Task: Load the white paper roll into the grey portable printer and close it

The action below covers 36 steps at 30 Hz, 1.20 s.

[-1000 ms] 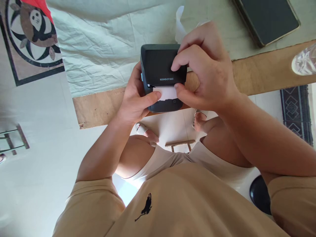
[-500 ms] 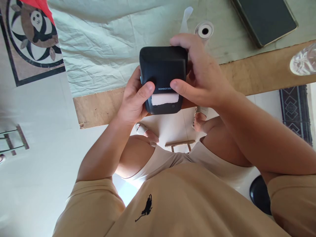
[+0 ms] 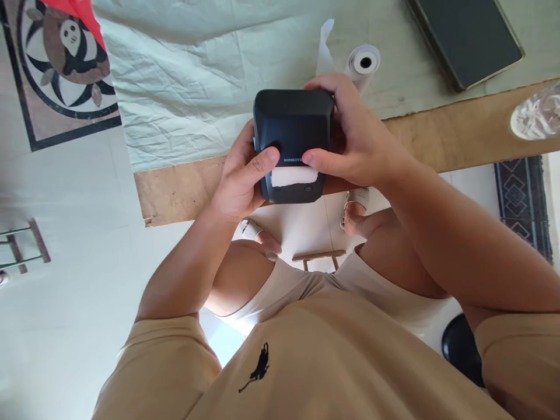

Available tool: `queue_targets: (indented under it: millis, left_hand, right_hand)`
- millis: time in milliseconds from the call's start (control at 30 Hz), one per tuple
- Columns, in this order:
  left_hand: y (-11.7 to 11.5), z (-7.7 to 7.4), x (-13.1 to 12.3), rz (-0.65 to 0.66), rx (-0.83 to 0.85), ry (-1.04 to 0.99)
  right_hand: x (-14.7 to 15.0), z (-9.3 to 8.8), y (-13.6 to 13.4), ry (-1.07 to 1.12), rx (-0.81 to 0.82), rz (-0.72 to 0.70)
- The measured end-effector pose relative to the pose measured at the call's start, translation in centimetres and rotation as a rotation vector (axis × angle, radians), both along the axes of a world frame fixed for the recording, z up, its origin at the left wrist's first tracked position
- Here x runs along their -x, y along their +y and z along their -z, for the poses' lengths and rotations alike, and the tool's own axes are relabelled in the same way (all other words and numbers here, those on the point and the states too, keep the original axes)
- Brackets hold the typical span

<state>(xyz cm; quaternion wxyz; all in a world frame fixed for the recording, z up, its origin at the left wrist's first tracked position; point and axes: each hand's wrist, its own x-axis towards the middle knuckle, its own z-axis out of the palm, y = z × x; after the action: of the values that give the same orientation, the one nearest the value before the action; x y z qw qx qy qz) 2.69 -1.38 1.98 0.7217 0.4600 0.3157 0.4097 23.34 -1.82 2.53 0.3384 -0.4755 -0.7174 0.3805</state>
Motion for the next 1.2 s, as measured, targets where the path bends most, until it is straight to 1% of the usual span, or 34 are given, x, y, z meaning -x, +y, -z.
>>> queue_targets:
  millis: [133, 233, 300, 400, 467, 600, 667, 733, 867, 1100, 1200]
  left_hand:
    - [-0.2, -0.1, -0.4, -0.037, 0.005, -0.033]
    - [-0.4, -0.1, -0.8, -0.072, -0.016, -0.085]
    - [-0.3, 0.0, -0.9, -0.06, -0.021, -0.128]
    - [0.0, -0.2, -0.8, -0.003, 0.038, -0.162]
    - [0.2, -0.4, -0.8, 0.017, 0.095, -0.147]
    - [0.3, -0.5, -1.0, -0.056, 0.163, -0.156]
    - [0.3, -0.4, -1.1, -0.065, 0.182, -0.179]
    - [0.3, -0.4, -1.1, -0.072, 0.206, -0.15]
    - [0.4, -0.4, -1.1, -0.152, 0.205, -0.057]
    - [0.6, -0.2, -0.8, -0.121, 0.148, -0.08]
    - [0.5, -0.4, -0.9, -0.104, 0.168, -0.097]
  right_hand:
    - [0.3, -0.4, -0.3, 0.021, 0.009, 0.057]
    - [0.4, -0.9, -0.6, 0.046, 0.004, 0.045]
    - [0.3, -1.0, -0.6, 0.063, 0.012, 0.023]
    - [0.1, -1.2, -0.6, 0.037, 0.039, 0.032]
    - [0.0, -1.2, -0.6, 0.008, 0.037, 0.043]
    - [-0.3, -1.2, -0.6, -0.016, -0.025, 0.05]
    - [-0.4, -1.2, -0.7, -0.035, -0.058, 0.05]
    - [-0.4, -1.3, -0.8, -0.073, -0.083, 0.049]
    - [-0.2, -1.4, -0.8, -0.143, -0.074, 0.041]
    - [-0.2, -2.3, -0.8, -0.167, 0.025, 0.07]
    - [-0.3, -3.0, -1.1, -0.213, -0.048, 0.126]
